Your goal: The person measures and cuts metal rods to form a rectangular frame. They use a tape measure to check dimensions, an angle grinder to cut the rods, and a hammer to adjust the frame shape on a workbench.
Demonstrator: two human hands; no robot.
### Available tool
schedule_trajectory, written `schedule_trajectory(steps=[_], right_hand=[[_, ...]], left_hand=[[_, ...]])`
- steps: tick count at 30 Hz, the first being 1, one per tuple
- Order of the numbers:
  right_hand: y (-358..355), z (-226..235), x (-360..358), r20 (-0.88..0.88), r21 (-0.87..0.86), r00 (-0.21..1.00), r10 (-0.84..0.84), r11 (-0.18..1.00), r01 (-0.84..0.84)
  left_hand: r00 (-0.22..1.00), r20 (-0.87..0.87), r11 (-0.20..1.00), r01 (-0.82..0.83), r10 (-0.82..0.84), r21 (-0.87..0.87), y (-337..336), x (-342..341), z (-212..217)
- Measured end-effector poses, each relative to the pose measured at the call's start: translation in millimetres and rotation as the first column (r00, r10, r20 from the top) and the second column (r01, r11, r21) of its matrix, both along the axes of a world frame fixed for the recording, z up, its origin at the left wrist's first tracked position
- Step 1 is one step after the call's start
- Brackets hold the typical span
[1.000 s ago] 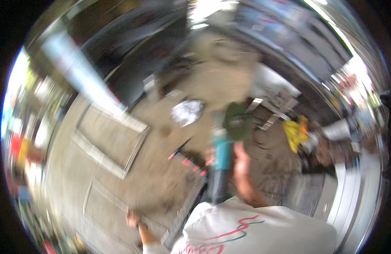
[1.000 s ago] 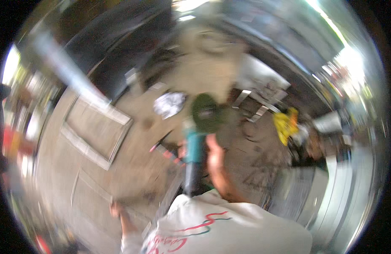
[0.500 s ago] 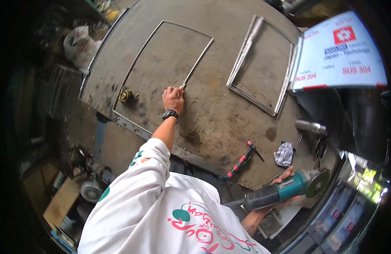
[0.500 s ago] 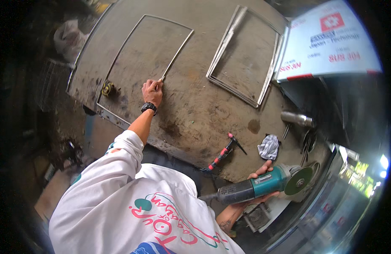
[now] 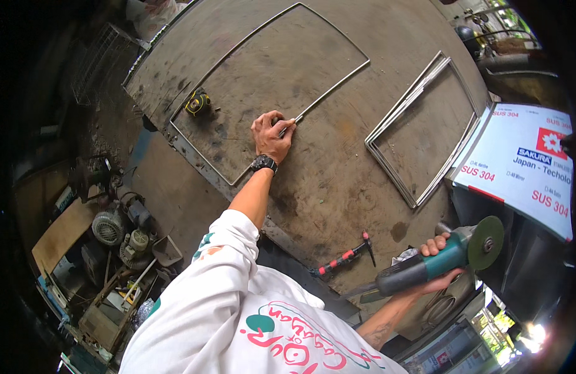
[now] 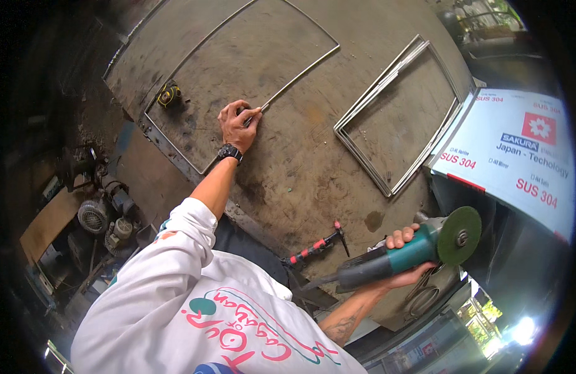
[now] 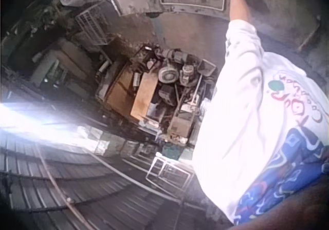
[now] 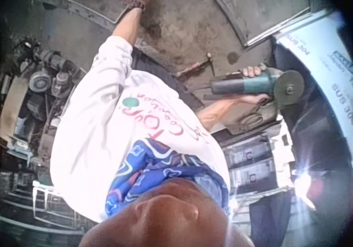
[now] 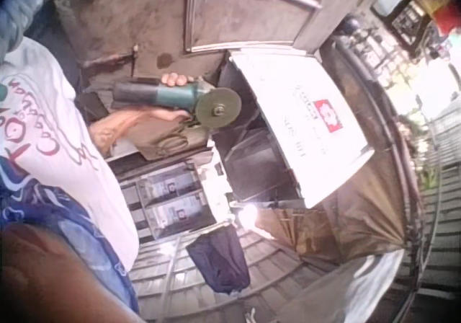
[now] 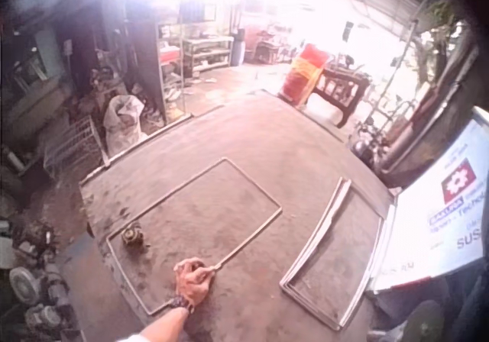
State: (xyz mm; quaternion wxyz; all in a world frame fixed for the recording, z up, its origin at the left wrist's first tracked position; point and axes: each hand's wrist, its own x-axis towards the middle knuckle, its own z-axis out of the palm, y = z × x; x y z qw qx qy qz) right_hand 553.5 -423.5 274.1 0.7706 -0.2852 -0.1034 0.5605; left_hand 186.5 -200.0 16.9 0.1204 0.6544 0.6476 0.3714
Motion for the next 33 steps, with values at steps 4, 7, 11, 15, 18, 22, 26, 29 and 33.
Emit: schedule_trajectory(steps=[4,7,11,15,18,22,26,29,33], right_hand=[[43.5,11.9,47.8,0.24,-0.078,0.971,0.001,0.997,0.018],[66.0,24.8,81.2,0.466,-0.194,0.885,-0.013,0.974,0.117],[88.7,30.4,105.3,0.44,-0.289,0.887,0.142,0.957,-0.01],[126.6,24.4,88.3,0.552,-0.493,0.712,0.434,0.858,-0.14],[179.2,19.9,51.4,0.64,-0.716,0.412,0.648,0.698,0.014],[262.4,-12.9,-15.6,0.628,-0.777,-0.065,0.776,0.618,-0.119],[310.0,-63.5,-71.9,0.615,-0.787,-0.41,0.674,0.559,-0.263],[319.6,-93.5,-95.2,0.518,-0.855,-0.481,0.708,0.456,-0.249],[322.5,-115.0,-106.6,0.436,-0.897,-0.539,0.721,0.393,-0.202]], left_hand=[[1.0,0.012,1.0,0.001,-0.001,-0.006,-1.0,0.2,0.3],[1.0,0.013,1.0,0.002,-0.002,-0.021,-1.5,0.4,1.3],[1.0,0.017,0.999,-0.003,0.003,-0.035,-2.1,0.3,3.6],[0.999,0.033,0.999,-0.013,0.014,-0.037,-1.1,0.8,3.4],[0.998,0.056,0.999,-0.006,0.009,-0.042,-0.8,0.2,2.0],[0.999,0.039,0.999,-0.014,0.015,-0.03,-0.5,-0.6,1.8],[0.998,0.05,0.998,-0.025,0.028,-0.049,-1.4,-0.7,3.4],[0.998,0.052,0.999,-0.022,0.025,-0.046,-1.4,-0.8,2.9],[0.998,0.063,1.0,-0.016,0.017,-0.018,-1.1,0.0,-1.0]])
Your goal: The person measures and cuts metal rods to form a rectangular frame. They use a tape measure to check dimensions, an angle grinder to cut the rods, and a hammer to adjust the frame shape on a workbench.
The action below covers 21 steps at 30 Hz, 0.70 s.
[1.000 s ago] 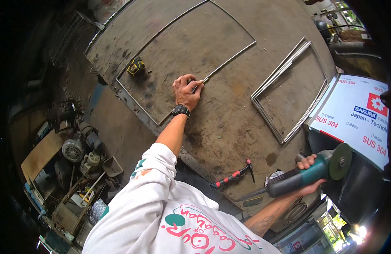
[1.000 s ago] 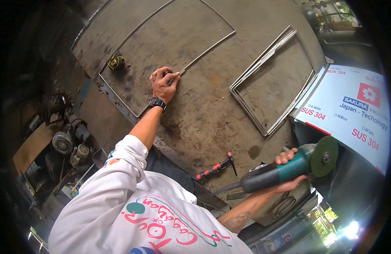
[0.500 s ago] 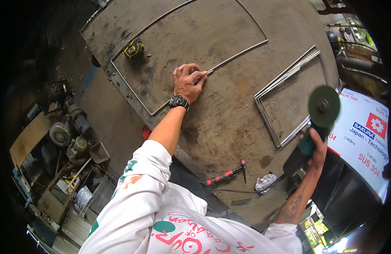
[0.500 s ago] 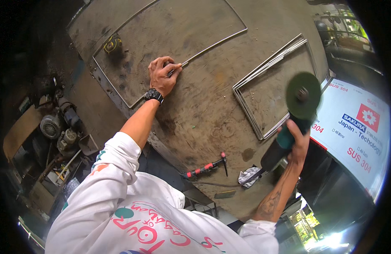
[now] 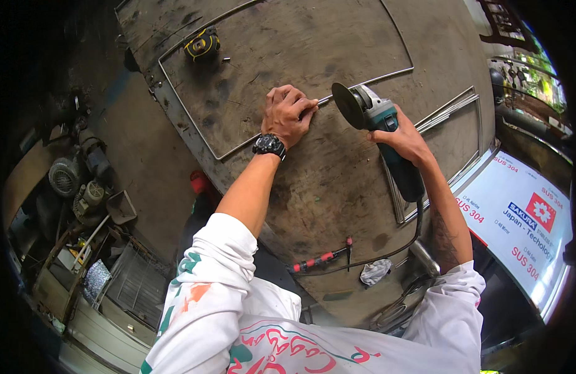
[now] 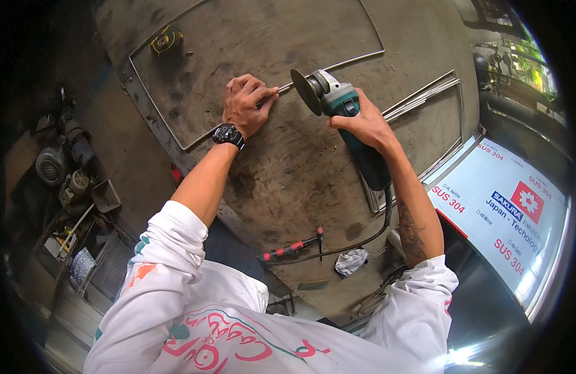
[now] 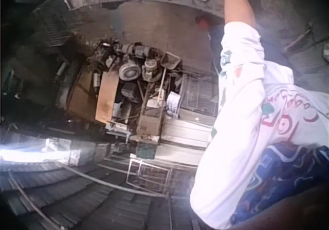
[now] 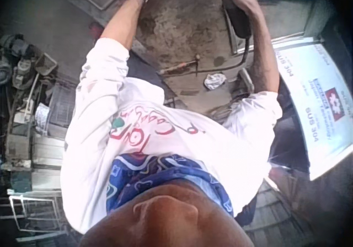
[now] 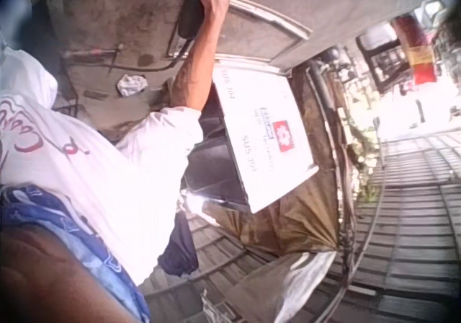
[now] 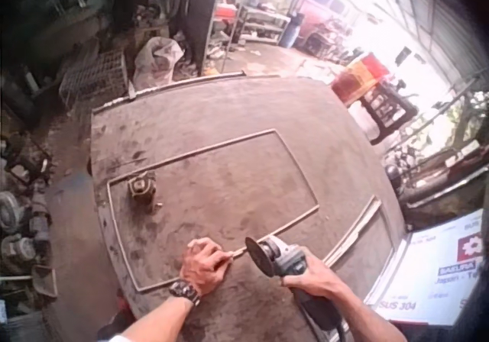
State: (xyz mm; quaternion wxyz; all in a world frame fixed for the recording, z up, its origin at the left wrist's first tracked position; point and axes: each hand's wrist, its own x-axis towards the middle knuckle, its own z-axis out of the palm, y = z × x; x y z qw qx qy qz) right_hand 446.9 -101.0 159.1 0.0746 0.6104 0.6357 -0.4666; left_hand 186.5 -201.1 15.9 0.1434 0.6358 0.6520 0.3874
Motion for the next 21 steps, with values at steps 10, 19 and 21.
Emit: schedule_trajectory(steps=[10,19,21], right_hand=[[3.2,-4.2,-5.6,0.005,-0.024,1.0,0.005,1.0,-0.005],[0.6,-4.9,-6.1,-0.003,-0.013,1.0,0.021,1.0,-0.021],[-0.2,-6.3,-4.8,0.001,-0.012,1.0,0.023,1.0,-0.023]], left_hand=[[1.0,0.031,1.0,0.001,-0.002,0.02,0.3,1.8,-0.1],[1.0,0.027,1.0,0.005,-0.005,0.022,0.7,1.3,-0.6],[1.0,0.028,1.0,0.004,-0.005,0.02,0.8,1.3,-0.7]])
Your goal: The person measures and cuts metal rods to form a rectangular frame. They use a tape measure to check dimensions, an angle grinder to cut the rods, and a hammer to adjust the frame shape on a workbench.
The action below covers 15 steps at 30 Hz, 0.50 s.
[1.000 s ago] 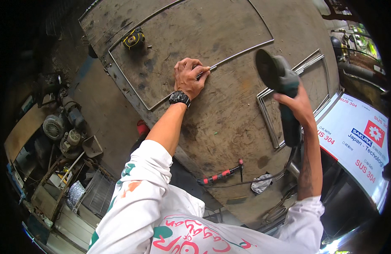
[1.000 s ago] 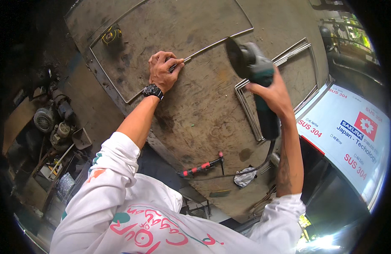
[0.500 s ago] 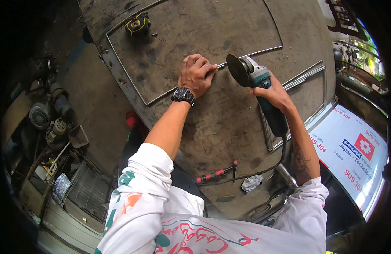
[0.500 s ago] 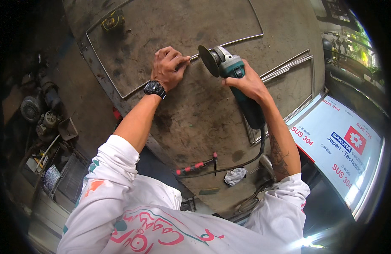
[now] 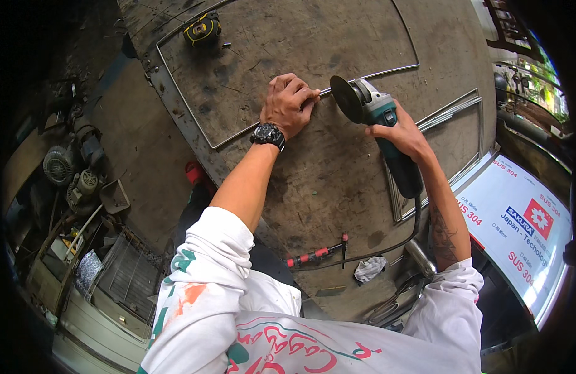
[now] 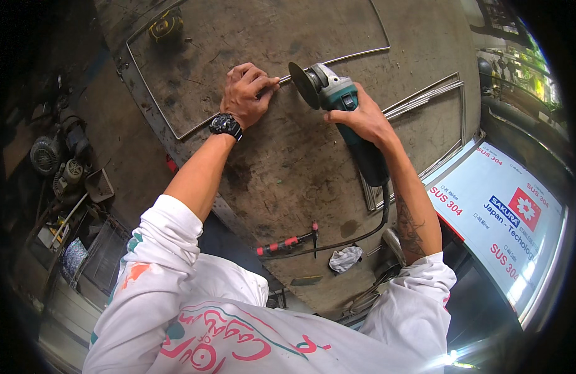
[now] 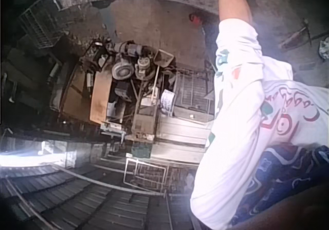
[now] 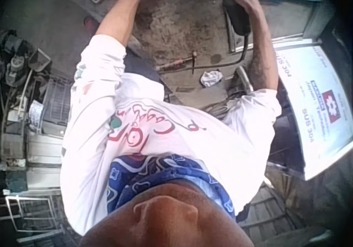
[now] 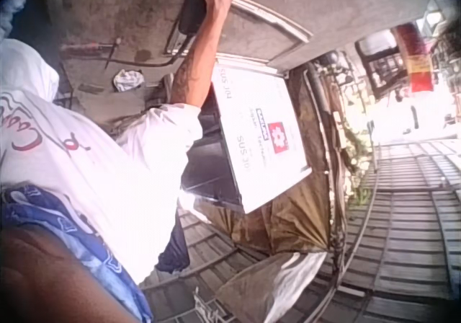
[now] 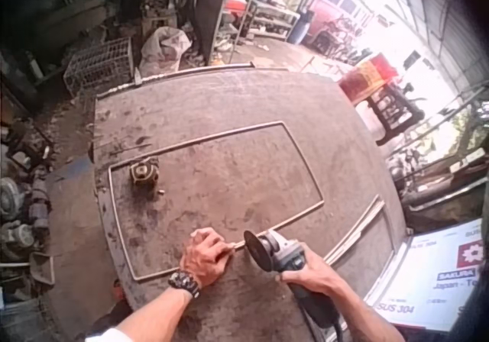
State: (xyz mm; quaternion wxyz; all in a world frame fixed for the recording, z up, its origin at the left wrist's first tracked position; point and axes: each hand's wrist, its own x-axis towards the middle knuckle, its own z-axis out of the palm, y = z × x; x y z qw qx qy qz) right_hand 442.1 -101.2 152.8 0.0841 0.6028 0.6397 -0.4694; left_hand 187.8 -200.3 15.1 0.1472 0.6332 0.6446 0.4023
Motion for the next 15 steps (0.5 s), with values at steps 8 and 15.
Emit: schedule_trajectory(steps=[8,15], right_hand=[[0.6,-4.5,0.2,0.031,0.0,0.999,0.021,1.0,-0.021],[1.4,2.8,-8.6,0.034,0.003,0.999,0.008,1.0,-0.008]], left_hand=[[1.0,0.0,1.0,-0.002,0.002,-0.017,-0.9,0.8,-1.1],[1.0,-0.006,1.0,0.004,-0.005,-0.027,-1.2,0.0,-1.7]])
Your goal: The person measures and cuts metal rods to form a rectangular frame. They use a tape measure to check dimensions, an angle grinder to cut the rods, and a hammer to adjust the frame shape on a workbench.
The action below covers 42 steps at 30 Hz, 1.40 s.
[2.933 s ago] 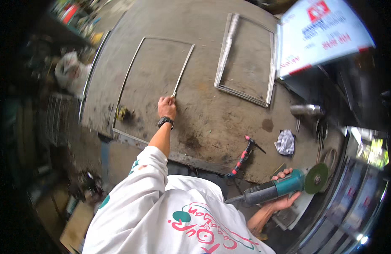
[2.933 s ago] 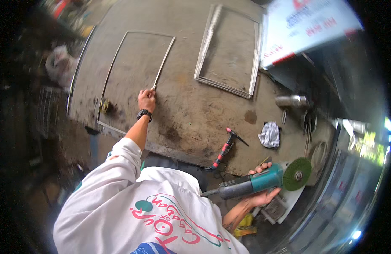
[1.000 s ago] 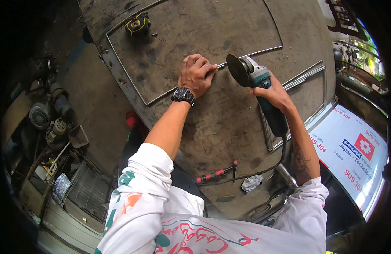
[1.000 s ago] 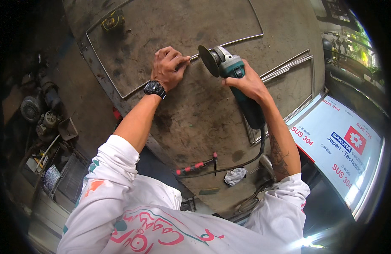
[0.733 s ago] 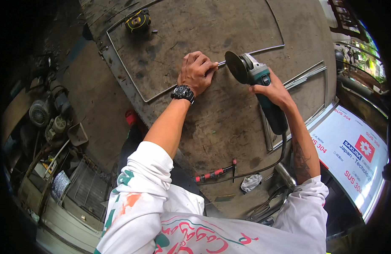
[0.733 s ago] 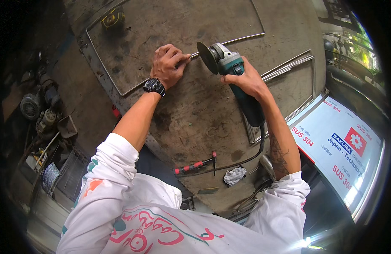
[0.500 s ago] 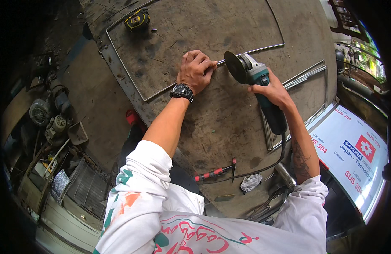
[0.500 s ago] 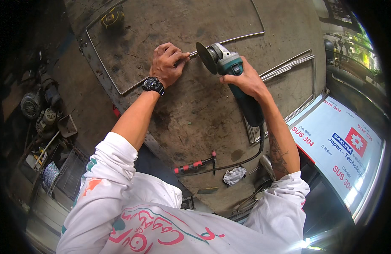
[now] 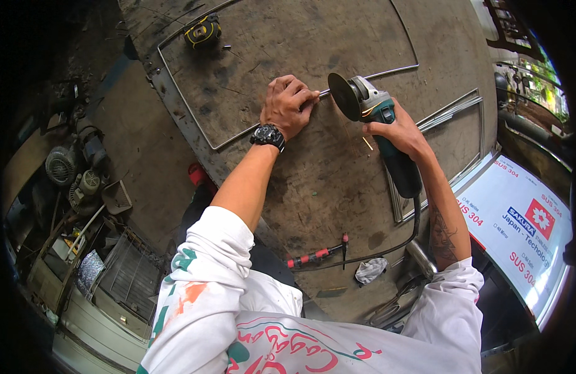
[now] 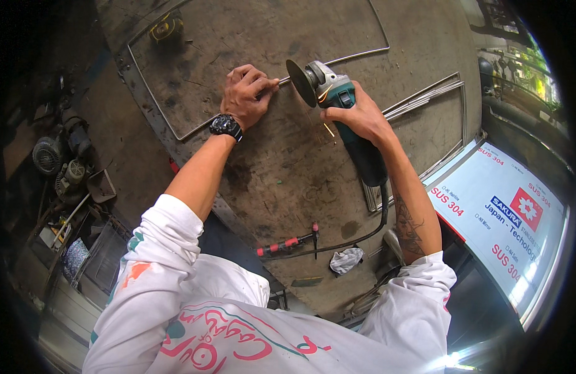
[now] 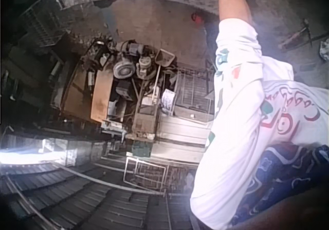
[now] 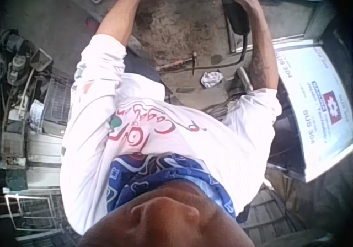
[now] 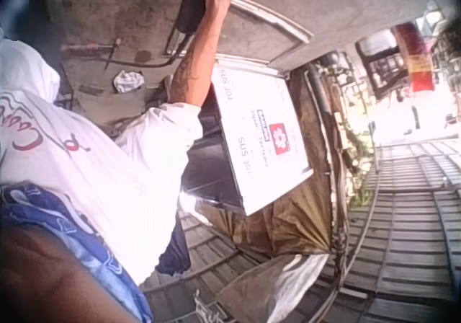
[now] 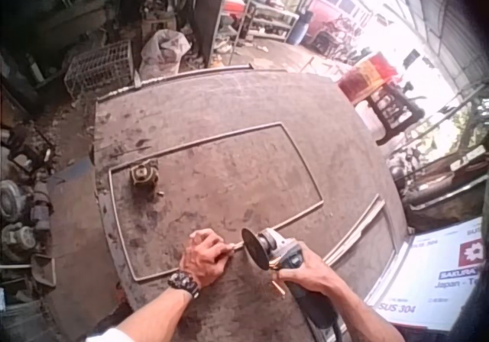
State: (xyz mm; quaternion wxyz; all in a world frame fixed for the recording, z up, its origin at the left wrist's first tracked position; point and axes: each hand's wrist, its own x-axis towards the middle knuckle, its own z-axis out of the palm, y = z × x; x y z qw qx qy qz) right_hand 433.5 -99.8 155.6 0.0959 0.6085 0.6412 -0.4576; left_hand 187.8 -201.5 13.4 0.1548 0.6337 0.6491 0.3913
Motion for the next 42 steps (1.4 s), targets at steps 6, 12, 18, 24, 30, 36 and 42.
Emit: schedule_trajectory(steps=[6,12,18,24,30,36,42], right_hand=[[2.2,0.6,-4.7,-0.046,-0.018,0.999,-0.024,1.0,0.024],[2.8,-0.8,-3.1,-0.053,0.0,0.998,0.015,1.0,-0.015],[2.2,3.5,-7.3,-0.051,-0.03,0.998,-0.02,0.999,0.018],[7.2,-1.5,-8.7,-0.036,-0.008,0.999,0.014,1.0,-0.014],[3.2,-4.7,-2.9,-0.01,0.031,1.0,0.029,0.999,-0.028],[4.3,-4.1,-4.4,-0.051,0.005,0.999,0.003,1.0,-0.003],[2.0,-2.9,-3.0,-0.025,-0.033,1.0,0.015,0.999,-0.015]], left_hand=[[1.0,-0.012,1.0,0.001,-0.001,0.0,-0.4,-0.1,0.5],[1.0,-0.008,1.0,-0.001,0.001,0.006,-0.2,-0.3,1.8],[1.0,0.009,1.0,0.0,0.0,0.007,-0.1,-0.6,2.3],[1.0,0.012,1.0,-0.006,0.005,0.012,-0.5,0.1,2.8],[1.0,0.024,1.0,-0.013,0.013,0.0,0.3,0.2,3.8],[0.999,0.04,1.0,-0.013,0.013,0.006,0.0,0.3,3.7],[0.999,0.051,1.0,-0.016,0.016,-0.001,0.1,0.0,3.2]])
